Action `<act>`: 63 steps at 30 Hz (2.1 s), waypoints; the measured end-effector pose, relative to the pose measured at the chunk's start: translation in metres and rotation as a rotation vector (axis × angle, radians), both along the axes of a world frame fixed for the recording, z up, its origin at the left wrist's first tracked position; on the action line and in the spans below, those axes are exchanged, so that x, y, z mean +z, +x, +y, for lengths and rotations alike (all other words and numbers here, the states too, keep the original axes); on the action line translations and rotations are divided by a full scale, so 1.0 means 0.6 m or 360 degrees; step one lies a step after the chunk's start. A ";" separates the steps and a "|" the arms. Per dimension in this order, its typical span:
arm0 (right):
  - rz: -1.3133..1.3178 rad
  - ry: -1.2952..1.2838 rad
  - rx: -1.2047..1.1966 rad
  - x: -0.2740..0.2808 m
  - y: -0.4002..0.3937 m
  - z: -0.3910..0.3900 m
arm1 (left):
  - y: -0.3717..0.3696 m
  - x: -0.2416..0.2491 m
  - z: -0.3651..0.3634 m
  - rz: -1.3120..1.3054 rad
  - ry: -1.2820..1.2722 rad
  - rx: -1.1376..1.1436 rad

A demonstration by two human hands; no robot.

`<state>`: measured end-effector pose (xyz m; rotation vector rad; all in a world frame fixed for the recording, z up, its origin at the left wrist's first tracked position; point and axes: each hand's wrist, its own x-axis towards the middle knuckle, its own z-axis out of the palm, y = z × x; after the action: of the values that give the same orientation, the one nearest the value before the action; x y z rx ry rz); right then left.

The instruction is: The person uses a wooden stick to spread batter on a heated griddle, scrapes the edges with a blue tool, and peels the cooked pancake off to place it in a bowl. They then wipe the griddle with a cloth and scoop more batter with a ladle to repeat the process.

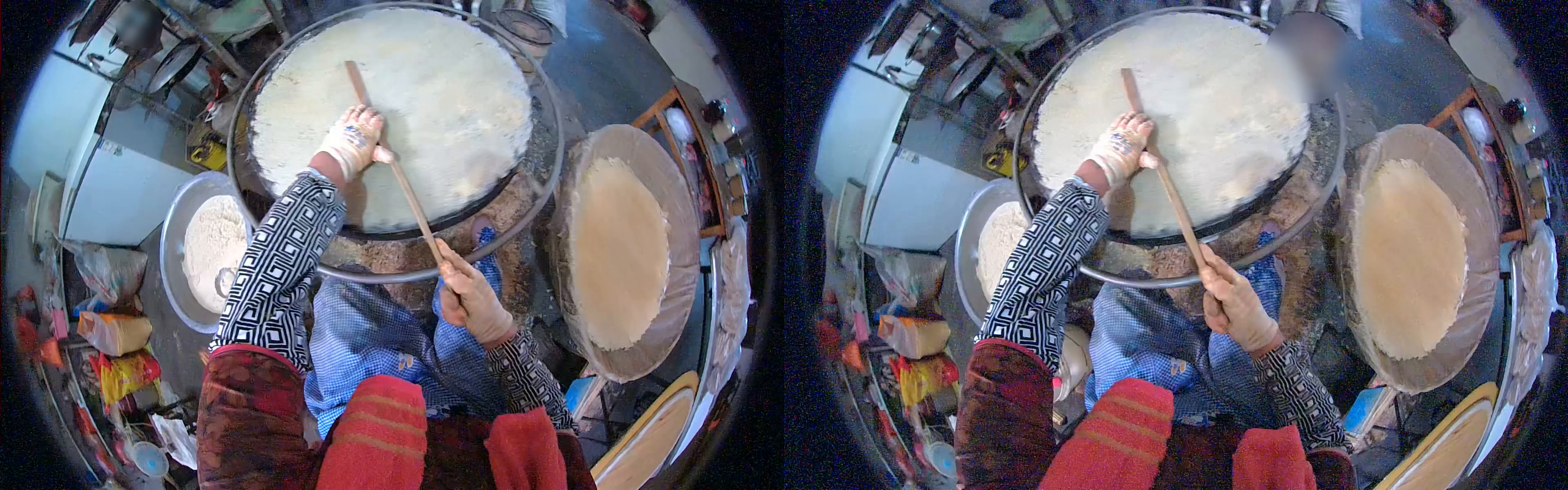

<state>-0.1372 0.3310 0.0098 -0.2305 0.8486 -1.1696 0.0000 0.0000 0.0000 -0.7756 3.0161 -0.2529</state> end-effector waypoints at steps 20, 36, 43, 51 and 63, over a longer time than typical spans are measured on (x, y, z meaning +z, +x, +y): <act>0.1401 0.0384 -0.0458 0.035 0.054 0.285 | -0.101 0.060 0.262 0.0717 0.0281 -0.0611; 0.0102 -0.0014 0.0233 0.027 0.060 -0.016 | 0.123 0.001 0.007 0.0303 -0.0022 0.0167; 0.1587 -0.0574 0.0406 -0.027 0.137 0.002 | 0.349 -0.002 0.164 0.0616 -0.0105 0.0459; 0.1293 -0.0124 0.0404 0.029 0.126 0.031 | 0.368 -0.108 0.256 0.0360 -0.0023 0.0462; 0.1124 -0.0131 0.0172 0.007 0.134 -0.008 | 0.130 -0.149 0.430 0.0715 0.0354 0.0575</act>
<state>-0.0570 0.3262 0.0140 -0.7774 1.3818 -1.0249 0.0780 0.2580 -0.0893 -1.4955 3.1173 0.2990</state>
